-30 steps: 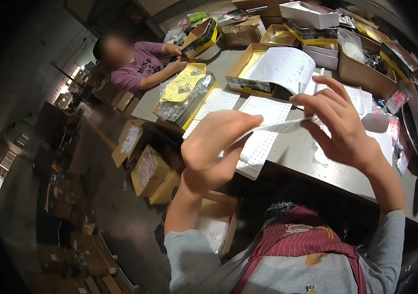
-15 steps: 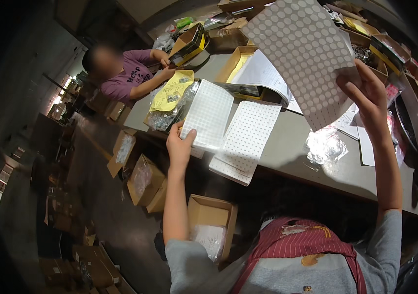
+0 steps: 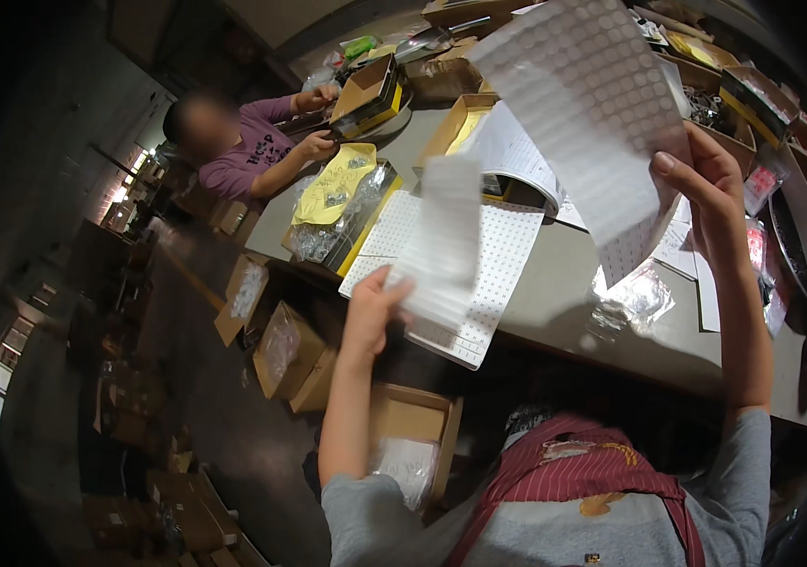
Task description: The person sorts through a cluttered pile of papers and documents on a table, picking up sheets, folding them, and placing them into a cardboard box. The person also handles small plastic-wrapped items and a notebook while organizing the materials.
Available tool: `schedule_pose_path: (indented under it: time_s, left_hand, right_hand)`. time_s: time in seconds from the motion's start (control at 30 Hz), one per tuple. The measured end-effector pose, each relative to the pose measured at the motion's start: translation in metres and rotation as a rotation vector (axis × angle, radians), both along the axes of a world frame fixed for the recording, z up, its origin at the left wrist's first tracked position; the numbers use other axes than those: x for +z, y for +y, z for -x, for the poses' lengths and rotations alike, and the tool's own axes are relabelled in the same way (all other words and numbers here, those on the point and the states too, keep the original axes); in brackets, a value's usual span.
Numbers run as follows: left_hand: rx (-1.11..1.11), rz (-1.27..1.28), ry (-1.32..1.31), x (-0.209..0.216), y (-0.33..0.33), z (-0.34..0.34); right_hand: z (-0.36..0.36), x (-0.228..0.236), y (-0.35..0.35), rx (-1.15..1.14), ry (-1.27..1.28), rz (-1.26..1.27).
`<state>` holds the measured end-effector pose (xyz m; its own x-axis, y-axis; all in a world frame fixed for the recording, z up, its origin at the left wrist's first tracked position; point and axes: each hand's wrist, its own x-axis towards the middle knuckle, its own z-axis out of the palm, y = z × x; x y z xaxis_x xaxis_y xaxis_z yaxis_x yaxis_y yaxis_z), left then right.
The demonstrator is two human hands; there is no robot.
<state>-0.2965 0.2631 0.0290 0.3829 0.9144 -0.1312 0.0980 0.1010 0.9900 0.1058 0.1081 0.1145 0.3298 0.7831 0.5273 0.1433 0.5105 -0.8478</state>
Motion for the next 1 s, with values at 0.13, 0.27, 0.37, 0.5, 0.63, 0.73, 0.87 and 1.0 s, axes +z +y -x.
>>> schedule_pose_path:
  time_s: [0.13, 0.27, 0.37, 0.5, 0.63, 0.73, 0.87, 1.0]
  left_hand:
    - [-0.055, -0.742, 0.841, -0.011, -0.034, -0.029]
    - [0.103, -1.293, 1.163, 0.000, -0.059, -0.068]
    - [-0.150, -1.248, 0.936, -0.012, -0.057, -0.088]
    - [-0.327, -1.170, 0.979, -0.013, -0.071, -0.117]
    - [-0.300, -0.908, 1.044, -0.008, -0.052, -0.129]
    - [-0.104, -0.940, 0.986, -0.014, -0.043, -0.127]
    - [-0.087, -1.027, 1.015, 0.003, -0.047, -0.135]
    - [-0.208, -1.200, 1.018, -0.009, -0.052, -0.137]
  right_hand:
    - [-0.011, 0.005, -0.002, -0.067, -0.022, -0.050]
    - [-0.033, 0.018, -0.018, -0.219, -0.080, -0.081]
    - [-0.047, 0.021, -0.024, -0.265, -0.077, -0.125]
    - [-0.064, 0.022, -0.033, -0.297, -0.085, -0.185]
    - [-0.077, 0.026, -0.046, -0.333, -0.141, -0.248]
    - [-0.089, 0.026, -0.052, -0.462, -0.115, -0.261]
    - [-0.062, 0.048, -0.040, -0.441, -0.177, -0.550]
    - [-0.064, 0.057, -0.041, -0.414, -0.264, -0.698]
